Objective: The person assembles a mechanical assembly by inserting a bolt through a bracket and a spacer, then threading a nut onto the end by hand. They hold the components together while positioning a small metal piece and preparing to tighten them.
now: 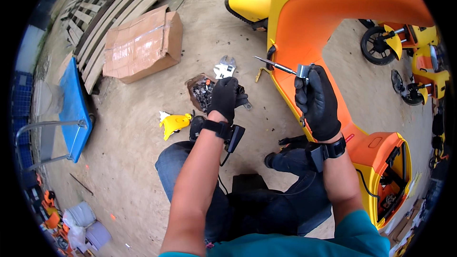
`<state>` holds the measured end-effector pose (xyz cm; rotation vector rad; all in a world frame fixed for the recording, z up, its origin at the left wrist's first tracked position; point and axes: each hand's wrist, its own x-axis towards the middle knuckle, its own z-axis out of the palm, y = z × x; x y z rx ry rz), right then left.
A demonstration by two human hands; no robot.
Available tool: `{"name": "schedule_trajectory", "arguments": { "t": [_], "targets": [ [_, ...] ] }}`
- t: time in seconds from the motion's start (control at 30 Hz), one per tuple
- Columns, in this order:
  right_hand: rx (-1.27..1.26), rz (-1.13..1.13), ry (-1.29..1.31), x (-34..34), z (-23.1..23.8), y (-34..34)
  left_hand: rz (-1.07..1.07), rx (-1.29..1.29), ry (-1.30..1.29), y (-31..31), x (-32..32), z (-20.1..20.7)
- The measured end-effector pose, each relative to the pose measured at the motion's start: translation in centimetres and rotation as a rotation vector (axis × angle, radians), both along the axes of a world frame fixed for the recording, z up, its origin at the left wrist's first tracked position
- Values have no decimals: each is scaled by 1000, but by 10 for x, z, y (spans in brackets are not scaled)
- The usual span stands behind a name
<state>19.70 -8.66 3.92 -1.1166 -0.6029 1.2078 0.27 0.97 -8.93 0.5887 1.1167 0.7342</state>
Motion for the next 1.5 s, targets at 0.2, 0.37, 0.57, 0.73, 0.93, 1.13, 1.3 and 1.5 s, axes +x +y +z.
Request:
{"name": "schedule_trajectory", "arguments": {
  "t": [0.2,0.37,0.57,0.73,0.93,1.13,1.3,1.5],
  "targets": [
    [-39,94,-74,-3,1,-5,-208,209,581,-3,-42,-151],
    [-61,93,-88,1,-4,-3,-92,165,342,-6,-40,-155],
    [-47,69,-112,-1,-2,1,17,47,-178,-7,4,-7],
    [-40,54,-123,-1,2,-2,-192,102,-396,-16,3,81],
    [-89,87,-143,-12,2,-4,-205,100,-401,-30,-3,105],
    [-89,102,-158,-19,0,-3,-144,176,-337,-26,0,99],
    [-98,118,-127,-20,-4,0,-153,208,-332,-20,1,107],
    [-135,139,-121,-26,-1,0,-40,343,-283,-18,3,104]
  ]
}}
